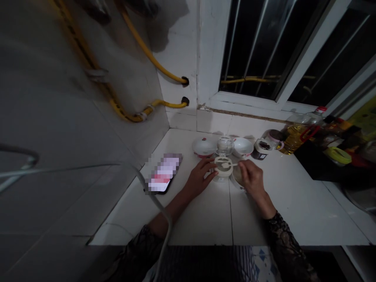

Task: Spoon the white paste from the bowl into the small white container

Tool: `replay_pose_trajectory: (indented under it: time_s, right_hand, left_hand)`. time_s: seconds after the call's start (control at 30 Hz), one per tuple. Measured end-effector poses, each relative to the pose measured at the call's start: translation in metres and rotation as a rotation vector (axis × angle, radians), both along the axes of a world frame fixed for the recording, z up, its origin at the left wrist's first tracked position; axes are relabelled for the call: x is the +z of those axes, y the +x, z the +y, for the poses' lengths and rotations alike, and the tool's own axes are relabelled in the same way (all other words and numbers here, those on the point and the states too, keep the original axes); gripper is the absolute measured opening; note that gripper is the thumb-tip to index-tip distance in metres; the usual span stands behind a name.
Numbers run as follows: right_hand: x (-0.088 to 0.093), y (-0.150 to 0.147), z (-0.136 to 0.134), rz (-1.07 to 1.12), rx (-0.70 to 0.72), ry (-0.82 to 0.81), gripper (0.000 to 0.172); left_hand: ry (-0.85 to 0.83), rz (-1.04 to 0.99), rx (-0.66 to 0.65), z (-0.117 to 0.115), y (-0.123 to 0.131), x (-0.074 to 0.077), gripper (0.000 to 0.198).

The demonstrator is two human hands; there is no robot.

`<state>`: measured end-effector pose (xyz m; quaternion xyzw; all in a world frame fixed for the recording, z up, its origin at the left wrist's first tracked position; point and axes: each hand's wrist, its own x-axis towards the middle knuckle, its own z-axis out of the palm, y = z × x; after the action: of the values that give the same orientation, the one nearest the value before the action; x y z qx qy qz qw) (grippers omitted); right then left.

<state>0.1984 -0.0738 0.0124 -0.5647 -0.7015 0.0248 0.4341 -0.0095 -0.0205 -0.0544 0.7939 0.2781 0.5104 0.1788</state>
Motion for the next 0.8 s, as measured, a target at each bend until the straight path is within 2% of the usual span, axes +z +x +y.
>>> replay_pose_trajectory:
  time_s: [0.07, 0.13, 0.2, 0.3, 0.43, 0.53, 0.67, 0.8]
  right_hand:
    - [0.000, -0.003, -0.003, -0.250, 0.116, 0.035, 0.039]
    - [0.001, 0.000, -0.004, -0.319, 0.147, 0.090, 0.035]
    - [0.004, 0.006, -0.005, -0.229, 0.108, 0.154, 0.032]
    - [0.007, 0.018, -0.005, 0.000, -0.024, 0.171, 0.035]
    - [0.006, 0.041, -0.002, 0.173, -0.236, 0.087, 0.044]
    - [0.001, 0.055, 0.003, 0.112, -0.331, 0.000, 0.047]
    - [-0.009, 0.060, 0.009, -0.039, -0.332, -0.126, 0.047]
    - [-0.013, 0.056, 0.011, -0.020, -0.327, -0.203, 0.047]
  left_hand:
    - [0.011, -0.001, 0.004, 0.000, 0.000, 0.001, 0.017]
    - [0.020, 0.003, 0.007, -0.001, 0.000, 0.001, 0.016]
    - [0.022, 0.005, 0.007, -0.001, 0.000, 0.001, 0.016]
    - [0.016, 0.003, 0.008, -0.001, 0.000, 0.001, 0.016]
    - [0.003, 0.007, 0.007, 0.000, -0.001, 0.000, 0.016]
    - [-0.001, 0.002, 0.001, 0.000, -0.001, 0.001, 0.016]
    - [0.010, -0.001, 0.002, -0.001, -0.001, 0.001, 0.016]
    - [0.008, -0.008, 0.010, -0.001, 0.000, 0.001, 0.016]
